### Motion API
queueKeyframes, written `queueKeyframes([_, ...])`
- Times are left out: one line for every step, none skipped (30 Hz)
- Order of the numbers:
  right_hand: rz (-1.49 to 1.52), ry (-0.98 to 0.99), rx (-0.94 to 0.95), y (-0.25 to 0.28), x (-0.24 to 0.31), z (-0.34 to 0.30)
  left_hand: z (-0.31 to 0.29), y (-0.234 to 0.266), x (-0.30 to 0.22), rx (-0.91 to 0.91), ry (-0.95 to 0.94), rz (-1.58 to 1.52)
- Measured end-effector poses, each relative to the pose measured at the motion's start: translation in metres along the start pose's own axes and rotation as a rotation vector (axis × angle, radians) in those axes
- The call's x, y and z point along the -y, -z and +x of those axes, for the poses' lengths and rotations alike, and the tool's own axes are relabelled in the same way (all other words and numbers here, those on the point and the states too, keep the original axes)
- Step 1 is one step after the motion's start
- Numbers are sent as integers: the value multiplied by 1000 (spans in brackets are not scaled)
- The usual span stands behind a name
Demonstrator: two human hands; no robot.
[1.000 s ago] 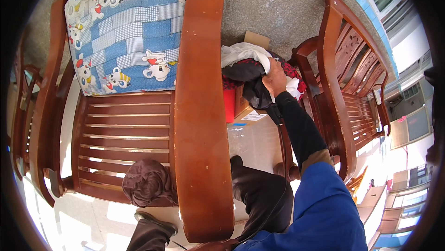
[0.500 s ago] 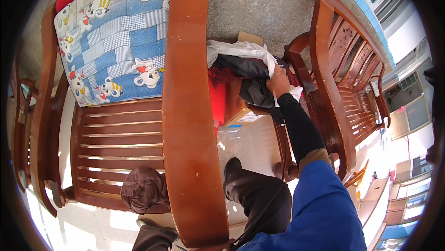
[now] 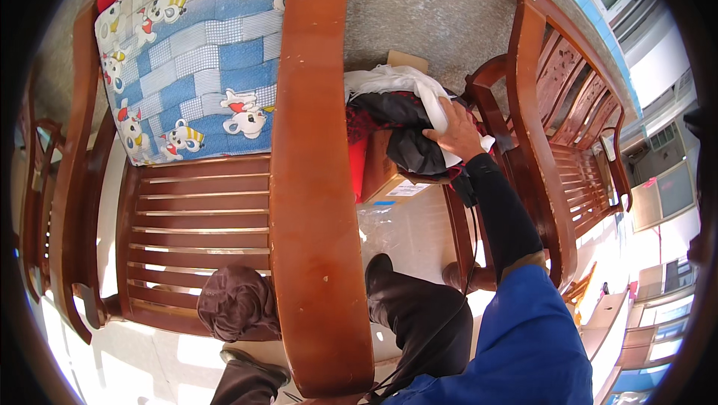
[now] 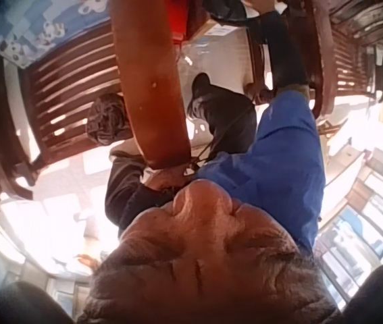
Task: The person sits on the floor and sands the wooden frame of a chair using a sanding block. They move the block along the armrest, side rails, and slats, occasionally adjusting their grip and repositioning the chair to reach different areas.
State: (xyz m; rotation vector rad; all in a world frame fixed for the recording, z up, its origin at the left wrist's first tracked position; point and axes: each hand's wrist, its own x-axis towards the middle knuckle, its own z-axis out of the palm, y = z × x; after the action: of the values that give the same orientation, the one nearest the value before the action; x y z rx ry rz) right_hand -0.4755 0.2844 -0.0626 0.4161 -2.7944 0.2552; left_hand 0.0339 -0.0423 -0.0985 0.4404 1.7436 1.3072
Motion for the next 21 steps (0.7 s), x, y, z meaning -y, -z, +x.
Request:
queueKeyframes([-7,37,-37,1,-2,-4,-1,-1,1,2,-3,2])
queueKeyframes([-18,59,-64,3,-4,-7,-2,-2,1,3,-6,5])
queueKeyframes([-29,82,-92,4,-6,-11,-3,-3,2,5,-11,9])
queueKeyframes([-49,107,-130,6,-6,-14,-4,-4,3,3,-16,13])
queueKeyframes([-64,137,-164,9,-6,-18,-6,-6,3,3,-22,16])
queueKeyframes([-79,142,-163,11,-2,-22,-8,-9,3,7,-29,21])
queueKeyframes([-56,234,-226,16,1,-25,-10,-11,4,4,-37,32])
queueKeyframes([-33,224,-220,21,7,-29,-13,-15,3,9,-37,44])
queueKeyframes([47,260,-212,29,15,-32,-14,-18,3,11,-37,56])
queueKeyframes([79,296,-225,36,24,-37,-17,-19,2,16,-35,75])
queueKeyframes([124,317,-185,45,34,-42,-18,-20,2,18,-35,100])
queueKeyframes([179,342,-143,54,47,-45,-20,-19,2,25,4,166])
queueKeyframes([208,376,-128,61,63,-48,-23,-19,1,56,39,142])
queueKeyframes([260,415,-120,68,80,-51,-26,-17,1,-17,-11,221])
queueKeyframes([290,441,-92,76,98,-55,-33,-17,0,-165,-98,310])
queueKeyframes([337,457,-68,84,117,-59,-40,-16,-2,-259,-137,377])
queueKeyframes([357,517,-49,92,136,-62,-47,-16,-3,-310,-124,367])
queueKeyframes([389,552,-24,100,156,-66,-55,-15,-5,-302,-80,317])
queueKeyframes([438,599,8,107,177,-70,-61,-10,-6,-219,6,296])
queueKeyframes([516,613,49,113,197,-74,-66,-6,-8,-138,86,282])
queueKeyframes([591,626,90,119,216,-79,-74,-3,-9,-157,84,274])
